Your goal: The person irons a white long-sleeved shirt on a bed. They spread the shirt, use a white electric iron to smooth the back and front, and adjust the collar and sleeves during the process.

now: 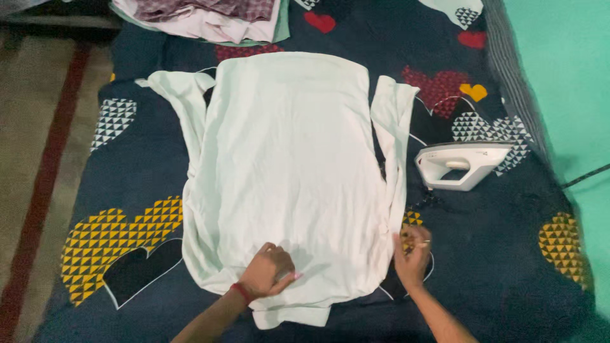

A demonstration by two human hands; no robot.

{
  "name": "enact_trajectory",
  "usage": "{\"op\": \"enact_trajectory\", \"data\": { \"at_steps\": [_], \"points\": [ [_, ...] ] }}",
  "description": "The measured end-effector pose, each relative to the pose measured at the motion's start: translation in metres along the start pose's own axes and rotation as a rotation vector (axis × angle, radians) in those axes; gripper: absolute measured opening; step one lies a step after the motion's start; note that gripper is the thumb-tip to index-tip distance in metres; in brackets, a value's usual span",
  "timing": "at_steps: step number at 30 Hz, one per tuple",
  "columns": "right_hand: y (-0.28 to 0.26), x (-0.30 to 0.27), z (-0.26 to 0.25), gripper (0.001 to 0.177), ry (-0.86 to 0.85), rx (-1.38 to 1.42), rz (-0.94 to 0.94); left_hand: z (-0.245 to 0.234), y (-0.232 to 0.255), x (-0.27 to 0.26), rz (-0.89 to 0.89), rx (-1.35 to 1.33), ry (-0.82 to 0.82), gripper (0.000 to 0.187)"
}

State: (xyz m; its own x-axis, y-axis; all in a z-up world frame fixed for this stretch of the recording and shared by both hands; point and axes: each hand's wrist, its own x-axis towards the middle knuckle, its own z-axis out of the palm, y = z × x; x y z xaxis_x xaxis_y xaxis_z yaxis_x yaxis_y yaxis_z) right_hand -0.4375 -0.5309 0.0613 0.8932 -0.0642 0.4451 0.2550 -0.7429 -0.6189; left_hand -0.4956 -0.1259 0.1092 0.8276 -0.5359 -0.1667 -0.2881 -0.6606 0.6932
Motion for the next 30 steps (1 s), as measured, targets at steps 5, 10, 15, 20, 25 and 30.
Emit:
{"op": "enact_trajectory", "data": {
  "at_steps": [5,10,15,20,25,30],
  "points": [
    [0.102,0.093,-0.005,0.076,0.598,0.273,0.53,0.021,-0.001,0.087,0.058,0.222,0.324,0.059],
    [0.172,0.143,0.011,0.069,0.368,0.693,0.751,0.061,0.017,0.161,0.032,0.167,0.284,0.075],
    [0.181,0.177,0.016,0.046,0.423,0.752,0.595,0.084,0.047,0.207,0.037,0.106,0.119,0.073],
    [0.164,0.273,-0.026,0.038,0.311,0.342,0.515,0.078,0.068,0.219,-0.03,0.066,0.017,0.066],
    [0.086,0.36,-0.079,0.035,0.071,0.205,0.36,0.087,0.054,0.243,0.103,0.057,-0.028,0.052],
    [-0.002,0.421,-0.044,0.036,-0.347,0.045,0.312,0.11,0.063,0.266,0.192,-0.028,0.064,0.033]
  ]
}}
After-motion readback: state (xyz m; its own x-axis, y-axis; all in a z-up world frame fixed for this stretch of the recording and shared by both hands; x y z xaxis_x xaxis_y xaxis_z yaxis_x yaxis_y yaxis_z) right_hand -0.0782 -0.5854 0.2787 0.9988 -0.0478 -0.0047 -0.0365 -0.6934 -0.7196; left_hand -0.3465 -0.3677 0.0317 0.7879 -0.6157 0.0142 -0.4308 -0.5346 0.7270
